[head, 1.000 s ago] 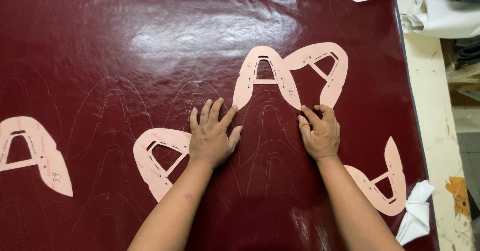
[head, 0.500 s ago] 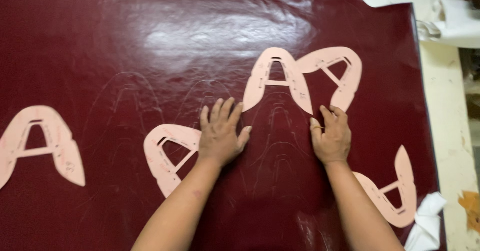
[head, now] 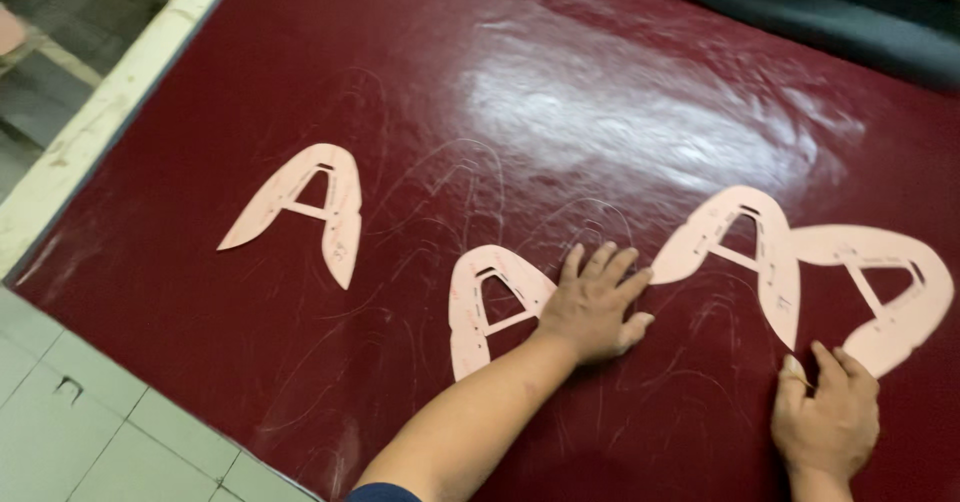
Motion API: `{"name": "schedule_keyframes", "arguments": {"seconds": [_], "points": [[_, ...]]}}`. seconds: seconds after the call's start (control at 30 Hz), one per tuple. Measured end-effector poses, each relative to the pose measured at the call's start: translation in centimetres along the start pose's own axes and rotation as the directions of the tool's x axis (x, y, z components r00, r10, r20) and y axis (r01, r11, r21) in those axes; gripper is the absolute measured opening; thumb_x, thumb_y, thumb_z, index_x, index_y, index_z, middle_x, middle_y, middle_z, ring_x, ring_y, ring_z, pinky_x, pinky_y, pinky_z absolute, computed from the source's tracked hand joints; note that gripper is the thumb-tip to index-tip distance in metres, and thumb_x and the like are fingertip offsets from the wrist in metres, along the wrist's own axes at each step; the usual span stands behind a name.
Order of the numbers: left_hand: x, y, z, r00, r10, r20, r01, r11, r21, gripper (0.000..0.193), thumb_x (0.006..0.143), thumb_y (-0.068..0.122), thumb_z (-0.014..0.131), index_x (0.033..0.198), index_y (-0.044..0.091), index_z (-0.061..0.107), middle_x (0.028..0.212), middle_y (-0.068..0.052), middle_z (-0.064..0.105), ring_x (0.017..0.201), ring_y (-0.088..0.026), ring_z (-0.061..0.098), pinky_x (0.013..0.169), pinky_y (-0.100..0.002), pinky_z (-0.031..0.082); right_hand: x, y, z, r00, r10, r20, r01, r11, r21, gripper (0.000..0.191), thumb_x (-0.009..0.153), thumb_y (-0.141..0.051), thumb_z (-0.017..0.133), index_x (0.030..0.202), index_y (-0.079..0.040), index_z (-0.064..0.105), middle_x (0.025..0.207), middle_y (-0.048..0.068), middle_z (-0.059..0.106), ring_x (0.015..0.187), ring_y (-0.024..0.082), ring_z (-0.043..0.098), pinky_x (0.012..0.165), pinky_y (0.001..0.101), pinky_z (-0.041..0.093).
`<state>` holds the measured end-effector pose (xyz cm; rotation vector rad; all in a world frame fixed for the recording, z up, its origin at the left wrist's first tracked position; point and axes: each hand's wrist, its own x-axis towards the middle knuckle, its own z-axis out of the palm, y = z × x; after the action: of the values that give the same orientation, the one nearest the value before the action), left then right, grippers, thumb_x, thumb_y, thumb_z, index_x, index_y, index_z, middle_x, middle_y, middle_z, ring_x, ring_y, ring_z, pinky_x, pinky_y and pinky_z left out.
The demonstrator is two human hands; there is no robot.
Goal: The person places A-shaped paper templates onto a large maroon sheet and traces their outlines with a small pencil-like tool. The person repeats this for several templates, then folds the maroon sheet at the end.
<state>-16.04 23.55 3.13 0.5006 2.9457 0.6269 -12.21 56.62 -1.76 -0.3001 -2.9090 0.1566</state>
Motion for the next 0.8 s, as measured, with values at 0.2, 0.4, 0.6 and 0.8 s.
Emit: {"name": "schedule_keyframes", "arguments": {"seconds": [0.2,0.4,0.6,0.8], "points": [[-0.39,-0.12,-0.28,1.000,-0.005,-0.013,0.005,1.000,-0.028,0.069,0.095,0.054,0.048,0.154,0.020,0.041,0.165,-0.012,0.028,0.155,-0.031,0.019,0.125,-0.056,0.007,-0.04,0.75,0.92,0.998,-0.025,-0.050,0.026,1.000,0.015,0.045,0.108,-0.042,0.060,0.139,-0.010,0.067,0.137,0.016,0.053,0.133,0.038,0.055,0.112,0.0524,0.044],[-0.51,-0.13,-0.33,1.000,-0.012,-0.011,0.011,0.999,-0.051,0.068,0.096,0.054,0.049,0.154,0.020,0.041,0.165,-0.011,0.029,0.155,-0.031,0.020,0.126,-0.055,0.007,-0.18,0.74,0.99,0.998,-0.026,-0.064,0.028,0.999,0.022,0.044,0.107,-0.042,0.061,0.139,-0.012,0.067,0.138,0.015,0.052,0.131,0.036,0.056,0.113,0.0519,0.044],[-0.26,-0.06,-0.45,1.000,-0.006,0.008,0.006,0.999,-0.032,0.067,0.096,0.054,0.049,0.154,0.020,0.041,0.165,-0.011,0.029,0.155,-0.030,0.019,0.125,-0.055,0.007,0.03,0.58,0.62,1.000,-0.004,-0.015,0.004,1.000,0.008,0.048,0.106,-0.042,0.059,0.140,-0.010,0.066,0.138,0.016,0.051,0.129,0.037,0.055,0.108,0.0520,0.044],[-0.28,-0.03,-0.30,1.000,-0.007,-0.012,0.006,0.999,-0.043,0.067,0.095,0.054,0.050,0.153,0.020,0.043,0.164,-0.011,0.030,0.154,-0.030,0.020,0.125,-0.055,0.008,0.00,0.42,0.53,1.000,-0.006,-0.026,0.007,1.000,0.009,0.048,0.106,-0.043,0.057,0.140,-0.011,0.066,0.144,0.016,0.052,0.132,0.037,0.054,0.111,0.0516,0.043]]}}
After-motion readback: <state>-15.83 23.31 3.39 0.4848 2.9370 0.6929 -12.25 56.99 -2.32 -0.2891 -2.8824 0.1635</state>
